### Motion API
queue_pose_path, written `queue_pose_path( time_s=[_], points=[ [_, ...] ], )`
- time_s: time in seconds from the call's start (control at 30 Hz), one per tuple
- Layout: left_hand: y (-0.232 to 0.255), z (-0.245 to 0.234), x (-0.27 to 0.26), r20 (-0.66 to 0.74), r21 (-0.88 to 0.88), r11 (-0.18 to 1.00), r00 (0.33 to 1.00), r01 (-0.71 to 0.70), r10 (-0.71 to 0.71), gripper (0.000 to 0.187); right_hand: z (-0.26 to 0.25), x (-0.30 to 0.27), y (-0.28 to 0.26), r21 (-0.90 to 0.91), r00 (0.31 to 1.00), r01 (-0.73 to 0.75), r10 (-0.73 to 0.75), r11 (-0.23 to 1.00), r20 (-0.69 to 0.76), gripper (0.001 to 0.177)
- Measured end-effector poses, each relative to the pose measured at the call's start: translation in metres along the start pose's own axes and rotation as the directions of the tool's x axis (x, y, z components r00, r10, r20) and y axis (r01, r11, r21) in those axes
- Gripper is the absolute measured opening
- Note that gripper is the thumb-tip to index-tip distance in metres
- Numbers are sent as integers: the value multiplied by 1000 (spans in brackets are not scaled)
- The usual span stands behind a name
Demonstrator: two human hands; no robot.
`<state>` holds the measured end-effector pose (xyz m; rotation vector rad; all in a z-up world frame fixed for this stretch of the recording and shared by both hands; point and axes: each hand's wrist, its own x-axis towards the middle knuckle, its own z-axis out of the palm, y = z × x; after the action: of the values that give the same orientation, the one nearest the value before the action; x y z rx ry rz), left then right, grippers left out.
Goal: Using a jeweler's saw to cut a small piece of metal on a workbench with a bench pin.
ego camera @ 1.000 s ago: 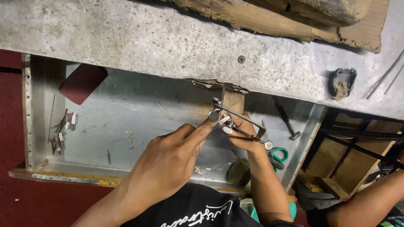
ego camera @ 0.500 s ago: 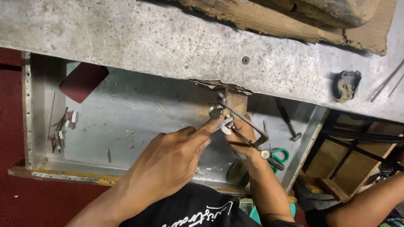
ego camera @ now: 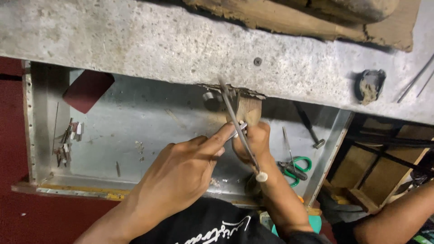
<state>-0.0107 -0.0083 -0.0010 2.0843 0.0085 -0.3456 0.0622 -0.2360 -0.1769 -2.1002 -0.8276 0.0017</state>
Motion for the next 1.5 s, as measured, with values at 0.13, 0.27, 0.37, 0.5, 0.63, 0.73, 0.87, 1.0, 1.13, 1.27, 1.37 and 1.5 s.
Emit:
queue_pose_path(
  time_s=[0.13, 0.27, 0.37, 0.5, 0.63, 0.73, 0.87, 1.0, 1.13, 1.27, 1.37, 1.5],
  points=[
    [2, 0, 3, -53, 8, 1000, 998, -18, 19, 68, 8, -15, -4, -84, 981, -191, 194, 978, 26, 19],
    [2, -2, 3, -26, -6, 1000, 1000, 11, -11, 67, 1, -11, -14, -42, 987, -161, 161, 986, -18, 12],
    [2, 2, 2, -31, 24, 1000, 1000, 0, 1, 66, 6, 2, 2, -136, 996, 38, -49, 990, -72, 31],
    [6, 2, 3, -53, -9, 1000, 999, -9, 9, 65, 28, -35, 47, -228, 971, 172, -205, 958, -127, 40],
    [5, -1, 2, -4, -8, 999, 999, 39, -39, 67, 10, -20, -13, -59, 965, -262, 261, 963, -23, 9],
    [7, 3, 5, -19, 16, 999, 999, 39, -39, 63, 9, -7, 10, -56, 998, -61, 59, 997, -32, 22],
    [7, 7, 4, -34, -23, 999, 999, 32, -33, 68, 32, -34, 50, -161, 996, 69, -78, 984, -50, 29],
    [5, 8, 4, 5, 10, 998, 998, 57, -57, 66, 10, -29, -10, -132, 976, -215, 208, 968, -63, 31],
    [10, 11, 6, -34, 20, 999, 998, 49, -49, 68, 4, 8, -14, 35, 996, -80, 82, 996, -45, 13],
    [12, 10, 4, -45, 32, 994, 994, 103, -102, 73, 32, -26, 14, -19, 990, -96, 93, 995, -104, 12],
    [12, 6, 6, -2, 0, 998, 998, 58, -58, 69, 4, -26, -20, -17, 986, -153, 151, 988, -64, 18],
    [13, 11, 5, -33, 20, 998, 998, 53, -52, 72, 7, 3, -17, -3, 995, -78, 78, 997, -59, 9]
  ],
)
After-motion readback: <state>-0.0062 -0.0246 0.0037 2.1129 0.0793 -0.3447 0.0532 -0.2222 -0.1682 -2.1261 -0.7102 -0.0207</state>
